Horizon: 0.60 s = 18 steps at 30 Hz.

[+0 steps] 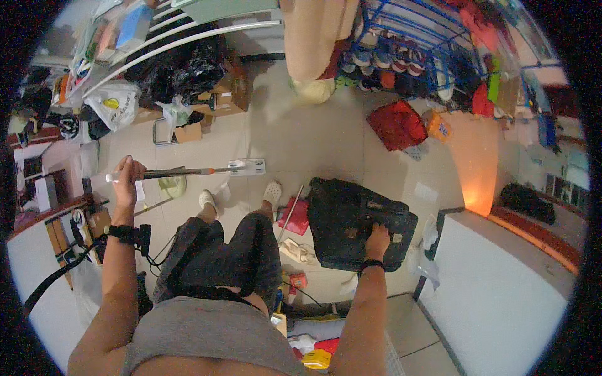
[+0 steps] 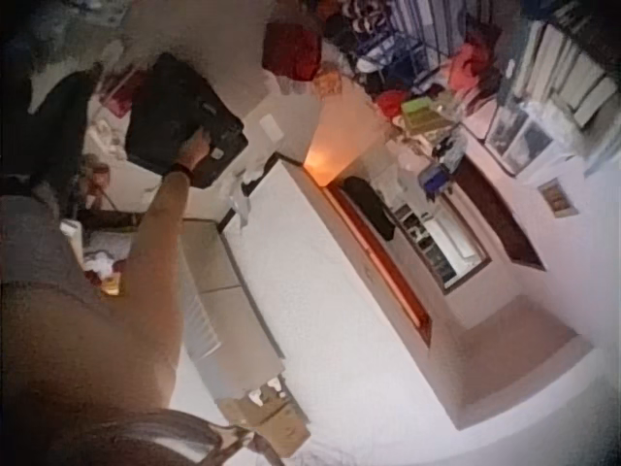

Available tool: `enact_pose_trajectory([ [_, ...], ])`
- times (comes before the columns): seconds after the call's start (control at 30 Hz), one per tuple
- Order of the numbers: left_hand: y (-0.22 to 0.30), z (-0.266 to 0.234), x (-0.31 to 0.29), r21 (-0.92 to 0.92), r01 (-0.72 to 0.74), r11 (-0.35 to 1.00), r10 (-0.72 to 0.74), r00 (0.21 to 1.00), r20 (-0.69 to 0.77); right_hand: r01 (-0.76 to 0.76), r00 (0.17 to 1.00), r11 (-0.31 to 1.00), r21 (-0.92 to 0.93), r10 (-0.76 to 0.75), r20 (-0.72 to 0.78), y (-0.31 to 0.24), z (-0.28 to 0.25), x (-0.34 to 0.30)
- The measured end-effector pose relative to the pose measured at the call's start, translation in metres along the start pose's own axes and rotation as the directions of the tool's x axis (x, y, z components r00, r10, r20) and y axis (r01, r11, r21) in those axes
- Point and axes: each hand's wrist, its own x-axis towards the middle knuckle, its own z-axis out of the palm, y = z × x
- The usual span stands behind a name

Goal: The person picks up a mop from the floor, moves several items including a suitcase and bags to reach different areas, and then gathers papers and a small bag into a shelf.

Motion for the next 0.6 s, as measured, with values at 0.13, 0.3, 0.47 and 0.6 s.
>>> enact_pose_trajectory([
  [0.13, -0.002, -0.002, -0.004, 0.022, -0.015, 1.0, 0.017, 0.997, -0.075, 0.068, 0.961, 0.996, 0.063, -0.082, 0.266, 0.005, -0.024, 0.014],
  [0.3, -0.01, -0.01, 0.003, -0.027, -0.009, 1.0, 0.008, 0.999, -0.047, 0.23, 0.77, 0.962, -0.149, -0.086, 0.632, 0.004, -0.029, 0.02],
  [0.47, -0.007, -0.026, 0.005, -0.083, 0.024, 0.996, -0.031, 0.995, -0.094, 0.103, 0.791, 0.994, -0.031, -0.063, 0.608, -0.014, -0.054, 0.018],
  [0.6, -0.003, -0.027, 0.003, 0.023, 0.02, 1.0, -0.019, 0.999, -0.027, 0.185, 0.77, 0.982, 0.046, -0.173, 0.614, -0.023, -0.054, 0.029],
])
